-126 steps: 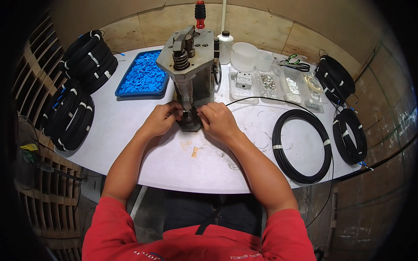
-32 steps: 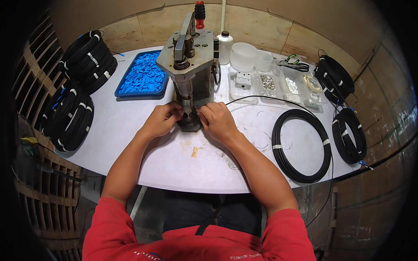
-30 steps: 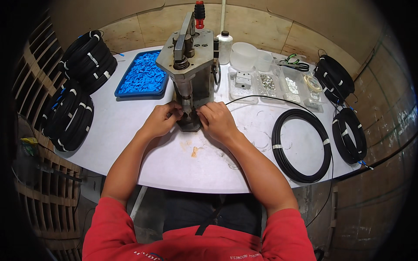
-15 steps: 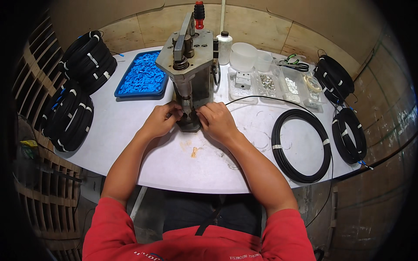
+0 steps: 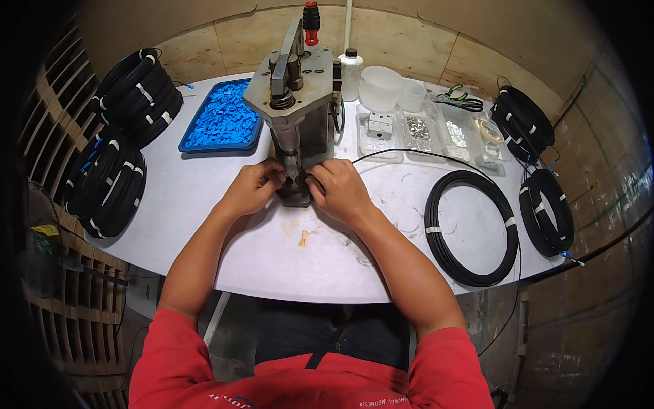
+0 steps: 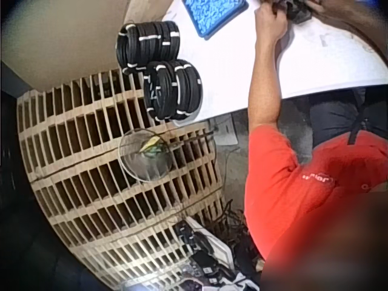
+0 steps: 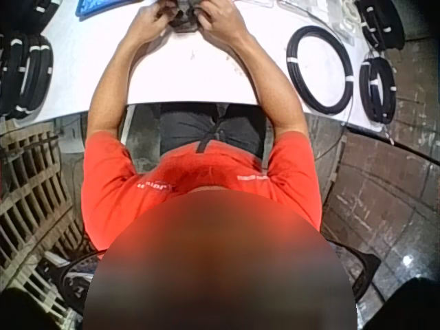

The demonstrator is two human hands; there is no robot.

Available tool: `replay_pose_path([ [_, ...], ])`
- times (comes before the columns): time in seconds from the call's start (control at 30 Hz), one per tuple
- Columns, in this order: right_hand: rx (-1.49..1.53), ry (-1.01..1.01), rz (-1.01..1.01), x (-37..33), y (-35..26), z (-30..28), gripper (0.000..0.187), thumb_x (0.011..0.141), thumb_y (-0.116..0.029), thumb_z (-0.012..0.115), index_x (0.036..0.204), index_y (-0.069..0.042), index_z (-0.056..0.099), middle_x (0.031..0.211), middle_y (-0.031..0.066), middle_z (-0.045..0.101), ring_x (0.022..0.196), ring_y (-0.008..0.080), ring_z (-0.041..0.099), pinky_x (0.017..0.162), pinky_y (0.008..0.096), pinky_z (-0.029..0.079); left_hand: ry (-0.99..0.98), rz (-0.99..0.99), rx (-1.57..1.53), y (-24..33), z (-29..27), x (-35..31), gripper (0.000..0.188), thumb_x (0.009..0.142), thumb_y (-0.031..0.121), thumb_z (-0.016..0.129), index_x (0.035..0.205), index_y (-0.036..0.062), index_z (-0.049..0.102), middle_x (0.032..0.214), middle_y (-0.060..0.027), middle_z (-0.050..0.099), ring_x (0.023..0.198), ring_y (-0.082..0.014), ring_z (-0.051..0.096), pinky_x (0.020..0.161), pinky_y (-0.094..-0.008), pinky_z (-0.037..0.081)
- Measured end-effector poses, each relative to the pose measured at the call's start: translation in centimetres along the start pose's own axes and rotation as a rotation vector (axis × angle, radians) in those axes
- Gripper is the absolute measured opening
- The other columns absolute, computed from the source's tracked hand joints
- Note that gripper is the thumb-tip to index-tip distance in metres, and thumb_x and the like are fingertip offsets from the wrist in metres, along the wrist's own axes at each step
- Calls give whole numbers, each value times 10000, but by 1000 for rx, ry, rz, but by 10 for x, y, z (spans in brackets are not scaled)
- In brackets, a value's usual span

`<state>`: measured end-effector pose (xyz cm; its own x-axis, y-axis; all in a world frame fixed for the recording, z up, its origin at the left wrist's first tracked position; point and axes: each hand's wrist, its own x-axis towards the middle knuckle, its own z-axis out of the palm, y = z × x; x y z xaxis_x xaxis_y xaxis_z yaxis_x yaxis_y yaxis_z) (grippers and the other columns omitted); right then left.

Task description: Assembling a cable harness by attaching connectors and crimping components using a bench-top machine.

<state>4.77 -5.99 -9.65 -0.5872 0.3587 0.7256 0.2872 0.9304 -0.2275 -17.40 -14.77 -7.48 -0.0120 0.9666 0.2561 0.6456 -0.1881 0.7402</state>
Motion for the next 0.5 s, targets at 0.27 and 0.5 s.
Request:
replay_pose_path([
  [0.27, 6, 0, 6, 0, -1, -1, 132, 839, -102, 742, 956, -49, 718, 908, 104, 677, 890, 313, 652, 865, 413, 496, -26, -3, 25, 2, -2, -1, 282, 924, 199, 693, 1099, -23, 686, 879, -205, 748, 793, -321, 730, 765, -391, 564],
  [0.5, -1, -3, 10, 0, -1, -1, 129, 837, -103, 745, 953, -52, 719, 911, 102, 676, 884, 312, 649, 851, 415, 494, -28, -14, 36, 2, -2, -1, 298, 926, 206, 702, 1111, -27, 682, 876, -207, 747, 798, -325, 727, 775, -398, 565],
])
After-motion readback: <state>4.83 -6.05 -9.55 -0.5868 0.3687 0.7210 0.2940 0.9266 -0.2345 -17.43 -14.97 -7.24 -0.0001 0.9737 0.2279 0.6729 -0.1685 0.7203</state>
